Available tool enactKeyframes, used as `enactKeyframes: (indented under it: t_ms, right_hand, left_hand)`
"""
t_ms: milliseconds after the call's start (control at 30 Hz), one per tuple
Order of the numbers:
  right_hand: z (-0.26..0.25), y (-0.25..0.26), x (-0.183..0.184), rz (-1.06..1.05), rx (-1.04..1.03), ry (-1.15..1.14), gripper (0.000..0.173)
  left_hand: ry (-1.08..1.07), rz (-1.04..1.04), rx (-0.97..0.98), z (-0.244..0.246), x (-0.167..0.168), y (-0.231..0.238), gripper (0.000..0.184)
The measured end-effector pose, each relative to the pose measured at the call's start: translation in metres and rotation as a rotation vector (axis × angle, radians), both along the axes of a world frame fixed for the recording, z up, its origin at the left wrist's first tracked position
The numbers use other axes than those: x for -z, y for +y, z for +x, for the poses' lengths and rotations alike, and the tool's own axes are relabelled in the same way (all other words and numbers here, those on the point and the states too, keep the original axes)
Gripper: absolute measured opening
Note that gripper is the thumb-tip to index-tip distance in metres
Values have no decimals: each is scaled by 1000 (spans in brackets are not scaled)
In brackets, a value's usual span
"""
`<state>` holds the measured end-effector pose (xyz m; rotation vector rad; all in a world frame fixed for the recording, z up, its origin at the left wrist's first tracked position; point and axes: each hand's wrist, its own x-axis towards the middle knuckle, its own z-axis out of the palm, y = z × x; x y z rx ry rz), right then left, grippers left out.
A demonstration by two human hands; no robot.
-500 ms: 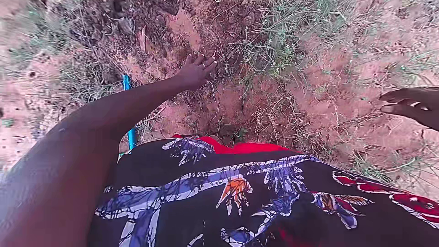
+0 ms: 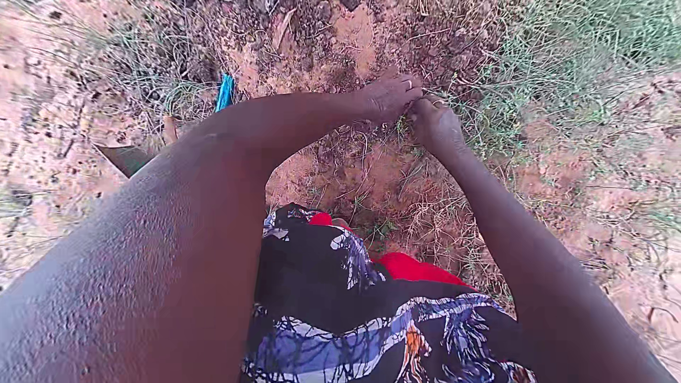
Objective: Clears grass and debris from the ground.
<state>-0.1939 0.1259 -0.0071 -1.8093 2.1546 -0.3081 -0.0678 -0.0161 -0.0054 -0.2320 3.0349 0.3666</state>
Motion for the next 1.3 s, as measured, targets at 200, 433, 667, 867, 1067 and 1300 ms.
enactKeyframes:
  t_ms: [200, 433, 667, 867, 1067, 1300]
  right_hand:
    - [-75, 11, 24, 96, 3, 244, 42]
    - [-88, 35, 12, 61, 69, 75, 42]
    - [5, 23, -5, -289, 15, -186, 29]
    - [47, -25, 33, 193, 267, -113, 41]
    - [51, -14, 58, -56, 239, -235, 32]
    - [29, -29, 51, -41, 399, -876, 49]
  left_hand:
    - [-175, -84, 4, 3, 2, 2, 61]
    - [-244, -62, -158, 13, -6, 0, 69]
    - [-281, -31, -216, 19, -8, -2, 71]
    - [-307, -72, -300, 35, -16, -4, 77]
    - [-228, -71, -324, 50, -15, -12, 68]
    - [-225, -60, -349, 57, -13, -11, 67]
